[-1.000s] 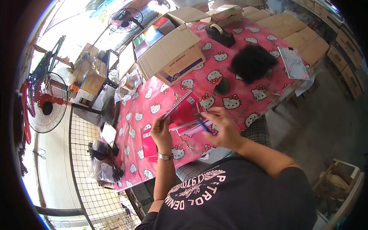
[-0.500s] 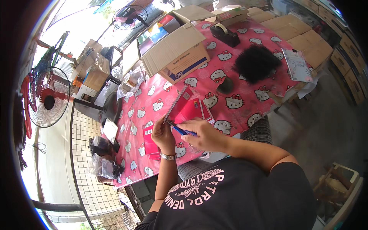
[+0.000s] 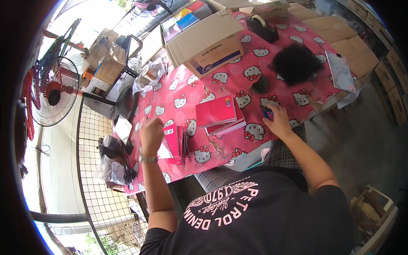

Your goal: The person assembles notebooks by aligning stacks of paper, inserting wire binding through the holes, and using pliers to secure the wire ends.

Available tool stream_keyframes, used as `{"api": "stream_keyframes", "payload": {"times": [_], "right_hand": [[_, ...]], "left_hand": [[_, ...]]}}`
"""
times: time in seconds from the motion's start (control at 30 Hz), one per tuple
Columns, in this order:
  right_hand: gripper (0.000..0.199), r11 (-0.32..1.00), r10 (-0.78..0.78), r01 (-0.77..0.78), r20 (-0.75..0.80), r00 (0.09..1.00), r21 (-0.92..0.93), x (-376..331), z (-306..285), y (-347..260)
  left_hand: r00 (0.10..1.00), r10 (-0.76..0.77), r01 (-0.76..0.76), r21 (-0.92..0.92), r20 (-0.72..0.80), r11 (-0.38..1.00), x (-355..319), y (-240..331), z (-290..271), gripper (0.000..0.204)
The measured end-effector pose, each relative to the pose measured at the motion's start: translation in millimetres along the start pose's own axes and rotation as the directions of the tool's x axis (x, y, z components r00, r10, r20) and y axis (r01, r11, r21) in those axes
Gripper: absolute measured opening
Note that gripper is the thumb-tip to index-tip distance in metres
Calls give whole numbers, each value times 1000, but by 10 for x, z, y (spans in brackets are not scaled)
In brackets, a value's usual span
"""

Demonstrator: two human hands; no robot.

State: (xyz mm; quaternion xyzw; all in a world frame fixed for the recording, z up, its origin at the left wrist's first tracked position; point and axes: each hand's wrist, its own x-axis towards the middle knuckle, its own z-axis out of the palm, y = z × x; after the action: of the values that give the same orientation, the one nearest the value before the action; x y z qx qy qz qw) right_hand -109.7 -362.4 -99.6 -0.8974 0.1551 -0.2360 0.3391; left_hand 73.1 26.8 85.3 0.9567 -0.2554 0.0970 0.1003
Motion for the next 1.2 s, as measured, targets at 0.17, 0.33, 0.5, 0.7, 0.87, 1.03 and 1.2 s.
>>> {"api": "stream_keyframes", "payload": {"times": [0.17,0.33,0.5,0.7,0.87,1.03,1.2], "right_hand": [[35,830,-414,427,-117,903,358,84,-89,-1327],[51,635,-254,-451,720,645,628,-143,834,-2048],[63,357,-87,-866,935,343,350,-47,1746,-2472],[51,251,-74,-926,959,274,284,90,1706,-2559],[53,418,12,-868,954,299,267,155,1836,-2551],[71,379,-90,-843,922,377,382,186,1917,-2679],[86,391,-103,-722,807,582,571,427,1368,-3021]], "left_hand": [[975,-166,168,-1,145,986,-251,-499,771,58],[676,-480,712,-662,559,234,-386,-828,865,81],[672,-435,738,-588,600,330,-493,-990,752,54],[701,-478,696,-652,529,301,-393,-699,604,35],[650,-465,726,-671,600,150,-270,-397,581,41],[667,-466,714,-677,581,177,-305,-664,506,38],[719,-424,514,-832,551,-210,-262,-703,153,34]]}}
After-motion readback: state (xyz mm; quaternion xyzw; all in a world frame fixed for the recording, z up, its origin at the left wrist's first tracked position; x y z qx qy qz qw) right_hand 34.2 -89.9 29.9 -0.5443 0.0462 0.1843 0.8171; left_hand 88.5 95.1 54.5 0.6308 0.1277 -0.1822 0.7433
